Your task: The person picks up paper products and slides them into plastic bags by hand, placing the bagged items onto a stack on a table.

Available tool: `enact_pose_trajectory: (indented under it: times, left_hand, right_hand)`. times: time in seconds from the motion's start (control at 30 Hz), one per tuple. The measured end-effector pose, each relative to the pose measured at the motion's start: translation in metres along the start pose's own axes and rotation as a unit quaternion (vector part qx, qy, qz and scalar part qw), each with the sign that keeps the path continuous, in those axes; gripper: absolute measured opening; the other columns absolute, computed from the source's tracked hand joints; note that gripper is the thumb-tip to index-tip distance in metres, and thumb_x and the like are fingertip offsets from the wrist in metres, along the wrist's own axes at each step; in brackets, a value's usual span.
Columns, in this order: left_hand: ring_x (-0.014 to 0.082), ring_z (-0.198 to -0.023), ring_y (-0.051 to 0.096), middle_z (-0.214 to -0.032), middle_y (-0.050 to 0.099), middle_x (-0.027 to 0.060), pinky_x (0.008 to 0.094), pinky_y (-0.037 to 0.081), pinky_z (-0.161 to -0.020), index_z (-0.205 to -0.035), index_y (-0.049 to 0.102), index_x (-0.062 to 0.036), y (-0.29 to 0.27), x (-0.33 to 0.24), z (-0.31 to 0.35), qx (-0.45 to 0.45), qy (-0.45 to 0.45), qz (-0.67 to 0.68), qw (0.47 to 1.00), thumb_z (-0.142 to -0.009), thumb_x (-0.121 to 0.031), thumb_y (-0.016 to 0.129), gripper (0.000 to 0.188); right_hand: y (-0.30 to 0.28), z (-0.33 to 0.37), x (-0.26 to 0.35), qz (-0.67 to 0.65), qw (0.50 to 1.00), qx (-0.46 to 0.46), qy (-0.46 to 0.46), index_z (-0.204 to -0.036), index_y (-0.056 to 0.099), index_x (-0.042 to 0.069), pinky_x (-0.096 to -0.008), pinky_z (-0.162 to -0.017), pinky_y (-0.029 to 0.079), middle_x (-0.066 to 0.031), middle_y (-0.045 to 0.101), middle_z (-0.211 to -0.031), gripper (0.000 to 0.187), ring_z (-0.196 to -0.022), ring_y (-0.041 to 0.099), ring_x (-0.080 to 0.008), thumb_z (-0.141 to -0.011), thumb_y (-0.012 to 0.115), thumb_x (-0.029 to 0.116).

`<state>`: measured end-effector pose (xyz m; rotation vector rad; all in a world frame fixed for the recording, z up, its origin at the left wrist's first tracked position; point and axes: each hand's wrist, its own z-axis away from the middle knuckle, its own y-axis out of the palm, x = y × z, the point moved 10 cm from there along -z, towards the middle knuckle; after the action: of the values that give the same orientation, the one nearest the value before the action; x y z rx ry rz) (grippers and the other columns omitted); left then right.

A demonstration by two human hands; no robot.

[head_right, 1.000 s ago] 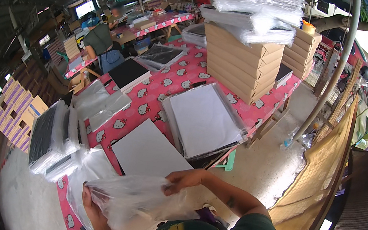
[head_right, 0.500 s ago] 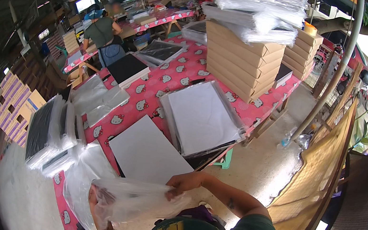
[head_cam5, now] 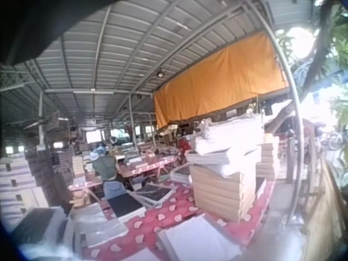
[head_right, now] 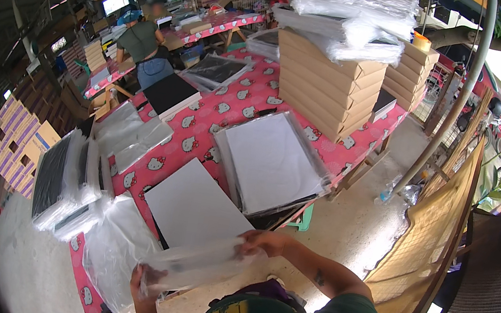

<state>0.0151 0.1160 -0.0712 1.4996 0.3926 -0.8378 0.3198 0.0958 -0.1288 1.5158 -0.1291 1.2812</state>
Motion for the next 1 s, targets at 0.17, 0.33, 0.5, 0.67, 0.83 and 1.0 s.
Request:
enact_pose_trajectory:
  times: [0.17,0.33,0.5,0.67,0.83,1.0]
  left_hand:
    - [0.0231,-0.078,0.061,-0.091,0.061,0.0113,0.0405,0.053,-0.072,-0.103,0.055,-0.0015,-0.040,0.049,0.017,-0.089,0.087,-0.360,0.924,-0.082,-0.007,0.057,0.022]
    - [0.0179,-0.071,0.057,-0.094,0.055,0.0126,0.0262,0.048,-0.045,-0.114,0.046,0.0021,-0.028,0.094,0.041,-0.260,0.083,-0.352,0.895,-0.084,-0.001,0.050,0.030]
    - [0.0179,-0.068,0.057,-0.098,0.055,0.0147,0.0255,0.046,-0.042,-0.124,0.046,0.0029,-0.031,0.098,0.039,-0.257,0.023,-0.407,0.876,-0.086,-0.004,0.049,0.039]
    - [0.0162,-0.072,0.058,-0.101,0.057,0.0140,0.0262,0.046,-0.043,-0.125,0.048,0.0033,-0.021,0.092,0.048,-0.271,0.030,-0.418,0.867,-0.087,-0.007,0.053,0.040]
    - [0.0160,-0.079,0.056,-0.095,0.057,0.0095,0.0274,0.047,-0.060,-0.115,0.053,0.0041,-0.024,0.085,0.053,-0.269,0.059,-0.342,0.898,-0.085,-0.005,0.056,0.032]
    - [0.0153,-0.078,0.053,-0.094,0.058,0.0078,0.0274,0.042,-0.074,-0.101,0.057,0.0016,-0.034,0.064,0.047,-0.160,0.128,-0.363,0.909,-0.078,0.002,0.058,0.023]
  right_hand:
    - [-0.018,0.013,0.025,0.389,0.894,-0.217,0.048,-0.118,0.050,0.002,-0.0316,-0.063,0.052,-0.0097,0.060,-0.090,0.038,-0.071,0.061,-0.0176,-0.082,0.061,0.005]
    - [-0.063,0.039,0.010,0.321,0.818,-0.465,-0.105,-0.130,0.047,0.007,-0.0327,-0.055,0.052,-0.0123,0.061,-0.082,0.053,-0.059,0.060,-0.0194,-0.078,0.055,0.000]
    - [-0.064,0.035,-0.004,0.338,0.813,-0.463,-0.097,-0.131,0.048,0.005,-0.0331,-0.057,0.053,-0.0153,0.063,-0.080,0.055,-0.058,0.063,-0.0200,-0.077,0.050,-0.004]
    - [-0.045,0.038,0.002,0.353,0.810,-0.455,-0.111,-0.132,0.048,0.002,-0.0325,-0.059,0.054,-0.0163,0.064,-0.077,0.058,-0.059,0.064,-0.0185,-0.076,0.045,-0.008]
    - [-0.045,0.046,0.005,0.279,0.823,-0.466,-0.168,-0.120,0.056,-0.001,-0.0302,-0.055,0.053,-0.0148,0.063,-0.080,0.045,-0.057,0.064,-0.0188,-0.077,0.046,-0.009]
    - [-0.056,0.043,0.009,0.242,0.870,-0.410,-0.129,-0.117,0.056,0.001,-0.0278,-0.054,0.053,-0.0127,0.061,-0.094,0.038,-0.067,0.064,-0.0168,-0.081,0.050,-0.006]
